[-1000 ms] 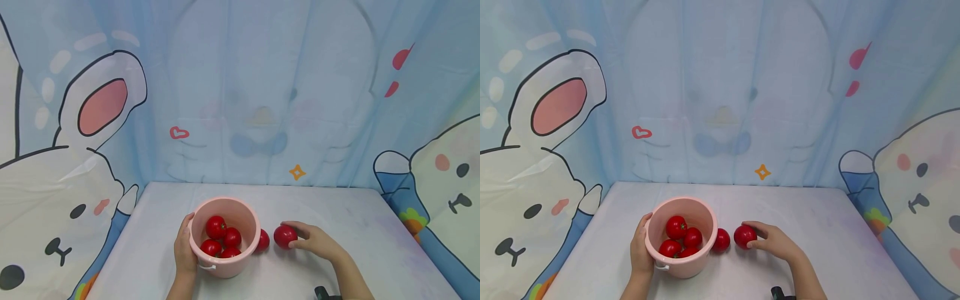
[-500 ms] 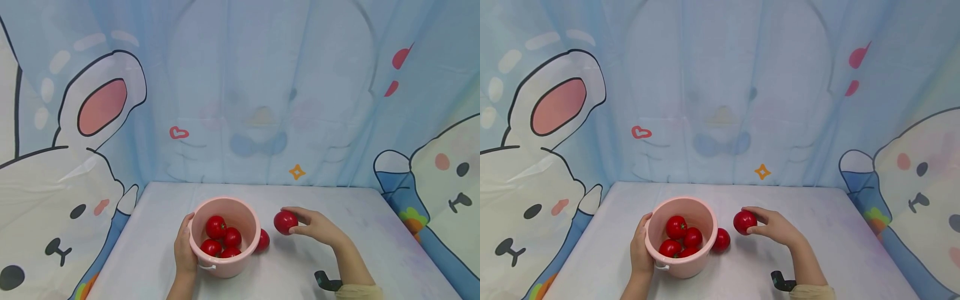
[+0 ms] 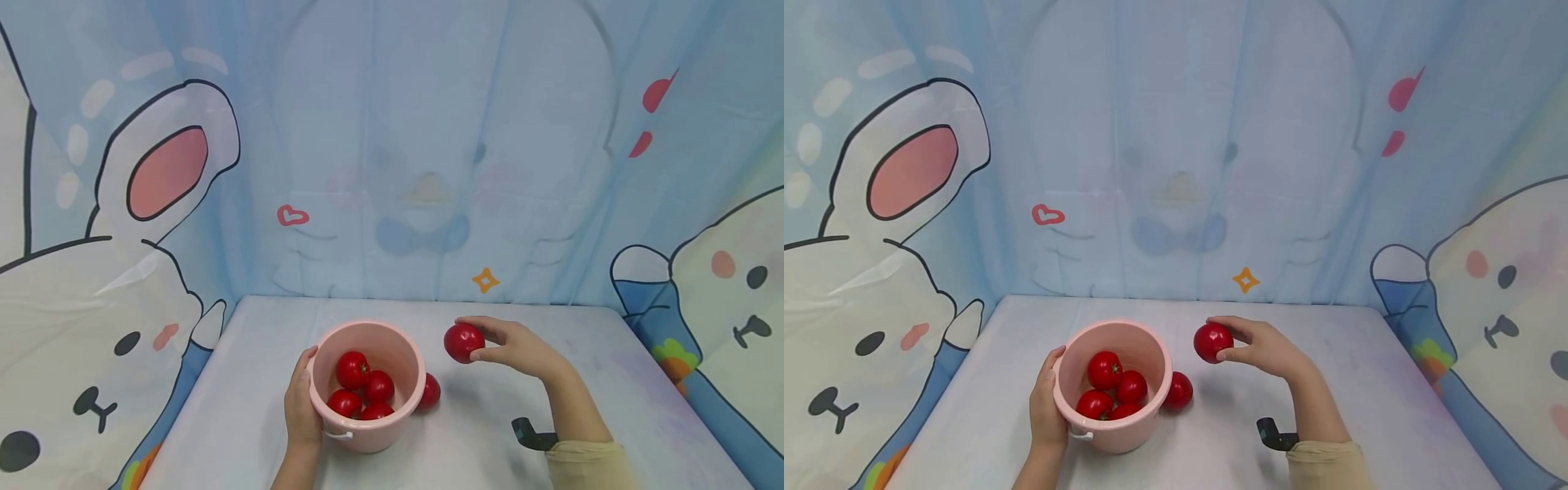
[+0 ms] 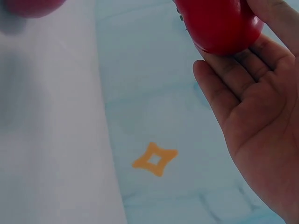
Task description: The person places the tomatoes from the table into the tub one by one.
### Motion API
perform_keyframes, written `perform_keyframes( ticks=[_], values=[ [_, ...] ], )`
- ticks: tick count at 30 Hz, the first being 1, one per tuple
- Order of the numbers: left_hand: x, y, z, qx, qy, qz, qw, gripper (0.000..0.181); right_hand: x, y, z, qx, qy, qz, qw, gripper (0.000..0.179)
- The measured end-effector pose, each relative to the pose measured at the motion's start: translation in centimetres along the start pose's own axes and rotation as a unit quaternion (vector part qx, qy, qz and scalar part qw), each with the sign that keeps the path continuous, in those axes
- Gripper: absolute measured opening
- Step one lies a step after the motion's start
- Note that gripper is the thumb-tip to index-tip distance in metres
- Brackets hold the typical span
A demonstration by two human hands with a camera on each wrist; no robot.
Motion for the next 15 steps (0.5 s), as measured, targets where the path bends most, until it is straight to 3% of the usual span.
perform_keyframes(
  ticks=[15],
  values=[
    [0.0, 0.0, 0.1, 0.002, -0.001, -0.002, 1.0000, 0.041, -0.3, 2.1, -4.4, -0.026, -0.015, -0.022, 0.9993, 0.062]
  ],
)
Point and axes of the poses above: each hand's wrist, its own y-axis towards the middle knuckle, its own x-axis out of the palm, z = x × y, the point moved 6 cm from there along y, towards the middle knuckle, and after that the axes turned 3 degrees about x, right-handed, at the moved point
